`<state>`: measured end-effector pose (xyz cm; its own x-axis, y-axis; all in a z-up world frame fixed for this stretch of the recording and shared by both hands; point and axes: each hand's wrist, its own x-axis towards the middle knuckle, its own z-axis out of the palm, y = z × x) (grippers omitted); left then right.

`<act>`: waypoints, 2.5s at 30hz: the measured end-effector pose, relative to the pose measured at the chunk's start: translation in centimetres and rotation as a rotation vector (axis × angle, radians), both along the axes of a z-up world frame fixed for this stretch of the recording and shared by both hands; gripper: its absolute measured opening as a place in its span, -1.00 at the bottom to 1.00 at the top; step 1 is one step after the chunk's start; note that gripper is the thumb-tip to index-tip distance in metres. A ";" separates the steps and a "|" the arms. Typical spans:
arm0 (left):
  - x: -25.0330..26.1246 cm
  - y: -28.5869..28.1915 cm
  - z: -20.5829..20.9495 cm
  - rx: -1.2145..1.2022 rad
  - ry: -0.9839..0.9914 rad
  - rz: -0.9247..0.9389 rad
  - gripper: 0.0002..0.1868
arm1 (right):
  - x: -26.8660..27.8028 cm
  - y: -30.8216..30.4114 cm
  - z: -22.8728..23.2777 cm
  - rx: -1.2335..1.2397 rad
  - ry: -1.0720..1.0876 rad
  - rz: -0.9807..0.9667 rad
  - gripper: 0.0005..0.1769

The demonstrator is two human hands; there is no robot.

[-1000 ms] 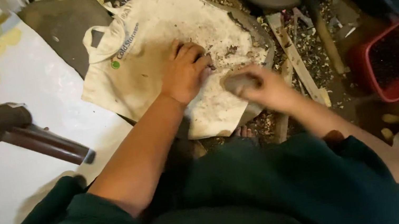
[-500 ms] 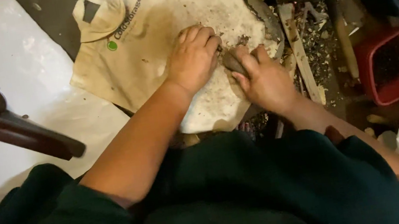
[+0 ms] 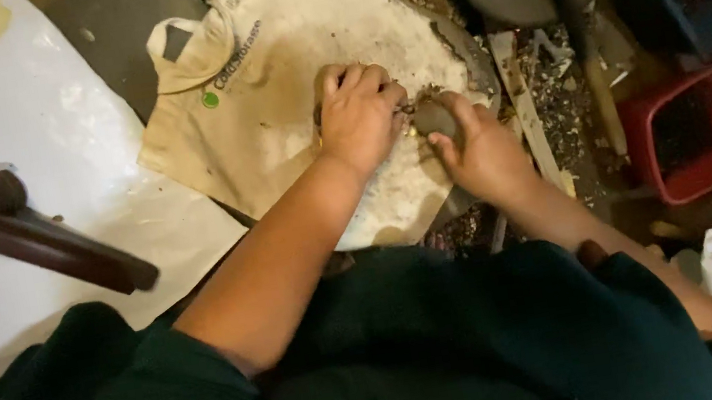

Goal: Cracking roasted nuts with a stone and then flattening them using a wooden hammer on a floor-based setup.

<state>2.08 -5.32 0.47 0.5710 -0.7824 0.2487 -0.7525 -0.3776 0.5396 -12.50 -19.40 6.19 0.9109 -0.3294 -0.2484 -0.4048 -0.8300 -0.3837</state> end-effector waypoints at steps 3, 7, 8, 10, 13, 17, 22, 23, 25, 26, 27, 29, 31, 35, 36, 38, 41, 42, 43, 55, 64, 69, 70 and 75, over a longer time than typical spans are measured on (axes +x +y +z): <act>0.0 1.5 -0.3 -0.065 -0.122 -0.027 -0.68 | 1.6 0.8 2.0 0.042 0.215 -0.116 -0.37; 0.2 2.0 -1.0 -0.102 -0.012 0.003 -0.67 | 2.0 1.9 1.0 -0.023 -0.058 0.017 -0.43; 0.5 1.9 -1.1 -0.083 -0.037 -0.002 -0.73 | 2.3 1.9 1.2 -0.090 -0.010 0.092 -0.42; 0.9 2.0 -1.1 -0.057 -0.065 -0.002 -0.79 | 2.5 1.6 1.0 -0.150 0.034 0.170 -0.41; 0.2 2.5 -1.1 -0.091 -0.021 -0.001 -0.69 | 1.5 0.4 -0.4 0.045 -0.061 -0.097 -0.40; 0.1 1.8 -1.8 -0.121 0.013 0.000 -0.70 | 2.4 -0.9 -0.8 0.253 -0.062 -0.172 -0.42; -0.5 0.7 -1.8 -0.099 -0.045 0.162 -0.78 | 1.6 0.3 0.0 0.142 -0.081 -0.112 -0.40; 0.1 0.5 -1.5 -0.091 -0.007 0.155 -0.82 | 2.1 0.5 0.4 0.083 -0.004 -0.068 -0.42; 0.2 0.6 -0.9 -0.073 0.037 0.148 -0.85 | 2.3 0.6 0.7 0.031 0.080 -0.026 -0.43; -0.2 0.8 -0.6 -0.085 0.031 0.127 -0.84 | 2.2 0.4 0.7 0.070 0.124 -0.063 -0.43; -0.4 0.7 -0.2 -0.101 0.025 0.103 -0.81 | 2.0 -0.1 0.7 0.105 0.168 -0.102 -0.44; -0.2 1.1 0.0 -0.075 0.001 0.094 -0.77 | 2.3 0.7 0.7 0.068 0.032 -0.094 -0.42; 0.1 1.6 0.0 -0.051 -0.027 0.090 -0.73 | 2.7 1.5 0.9 0.029 -0.108 -0.081 -0.40; 0.6 1.9 -0.8 -0.084 -0.012 0.109 -0.72 | 3.5 1.4 1.3 -0.069 -0.040 0.069 -0.44; 0.6 1.9 -1.2 -0.072 0.023 0.106 -0.74 | 3.6 1.2 1.2 -0.022 -0.025 -0.011 -0.43; 0.3 2.5 -1.2 -0.075 0.012 0.092 -0.75 | 3.4 0.1 -0.6 0.079 -0.049 -0.031 -0.44; 0.5 2.2 -0.7 -0.094 -0.002 0.075 -0.77 | 4.0 -1.3 -1.0 0.198 0.003 -0.124 -0.41; 0.6 2.2 -0.4 -0.087 0.007 0.078 -0.77 | 4.2 -1.5 -0.7 0.240 0.094 -0.190 -0.36; 0.5 2.0 -0.5 -0.097 0.005 0.077 -0.77 | 4.4 -1.1 -0.3 0.231 0.092 -0.191 -0.36; 0.0 1.2 1.6 0.052 0.087 0.123 -0.77 | 3.2 0.7 1.4 -0.112 0.345 0.006 -0.40; 0.8 2.7 -0.7 -0.041 0.008 0.161 -0.69 | 5.1 1.2 1.7 -0.060 0.213 -0.010 -0.41; 0.6 2.5 -0.6 -0.081 0.002 0.137 -0.74 | 5.4 -1.1 -0.1 0.192 0.094 -0.159 -0.43; 0.3 2.4 -0.5 -0.087 0.006 0.131 -0.74 | 5.0 -1.1 -0.4 0.186 0.096 -0.166 -0.43; 1.2 0.8 -1.1 -0.102 0.077 0.275 -0.82 | 5.0 -0.3 0.5 0.047 0.100 -0.044 -0.39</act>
<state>3.31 -4.48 -0.60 0.7780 -0.5694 0.2654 -0.5849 -0.5023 0.6368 -7.48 -19.72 6.73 0.8657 -0.3548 -0.3530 -0.4788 -0.7925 -0.3778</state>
